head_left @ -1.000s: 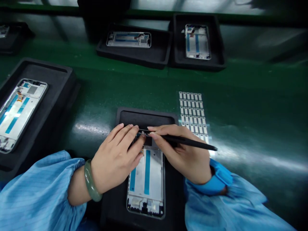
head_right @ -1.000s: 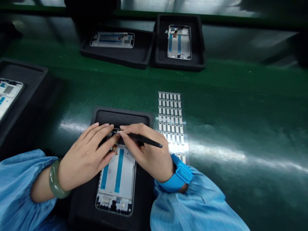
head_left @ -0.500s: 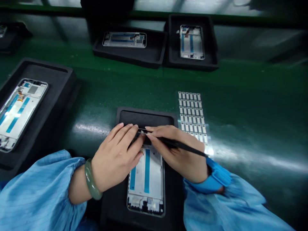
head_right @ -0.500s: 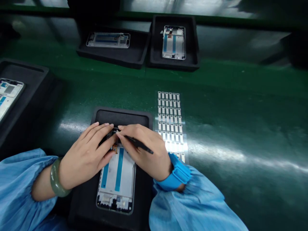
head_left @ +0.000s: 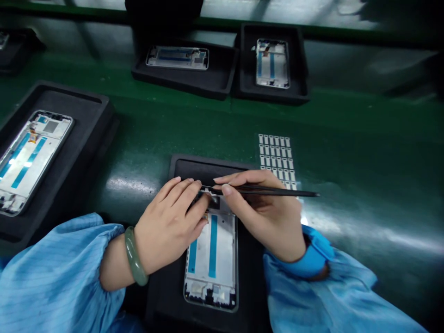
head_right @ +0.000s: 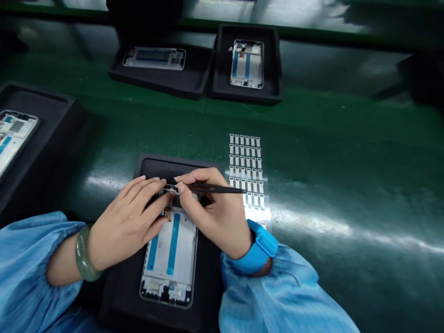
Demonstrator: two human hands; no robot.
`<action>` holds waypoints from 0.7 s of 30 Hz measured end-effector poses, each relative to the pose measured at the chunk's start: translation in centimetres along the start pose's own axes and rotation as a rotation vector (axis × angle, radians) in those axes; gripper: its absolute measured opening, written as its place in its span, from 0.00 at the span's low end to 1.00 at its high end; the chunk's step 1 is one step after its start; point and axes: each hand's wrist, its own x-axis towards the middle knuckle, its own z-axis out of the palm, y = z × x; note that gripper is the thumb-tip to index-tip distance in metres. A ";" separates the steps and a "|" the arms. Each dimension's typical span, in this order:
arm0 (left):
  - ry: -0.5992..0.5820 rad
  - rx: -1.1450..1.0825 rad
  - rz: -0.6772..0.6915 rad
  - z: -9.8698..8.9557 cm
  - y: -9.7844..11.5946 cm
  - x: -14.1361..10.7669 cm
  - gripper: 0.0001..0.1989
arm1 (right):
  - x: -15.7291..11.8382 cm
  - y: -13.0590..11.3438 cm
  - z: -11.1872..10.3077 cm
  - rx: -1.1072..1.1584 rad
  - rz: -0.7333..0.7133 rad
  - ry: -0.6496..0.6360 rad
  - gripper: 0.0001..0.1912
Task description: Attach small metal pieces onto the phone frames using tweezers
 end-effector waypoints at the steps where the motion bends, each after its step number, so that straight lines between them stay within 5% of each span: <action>1: 0.002 -0.001 0.000 0.0 0.0 0.0 0.17 | 0.0 0.1 0.0 -0.022 -0.011 -0.010 0.08; 21: 0.004 -0.002 0.001 0.2 0.0 0.0 0.17 | -0.3 0.3 0.2 -0.180 -0.103 0.013 0.10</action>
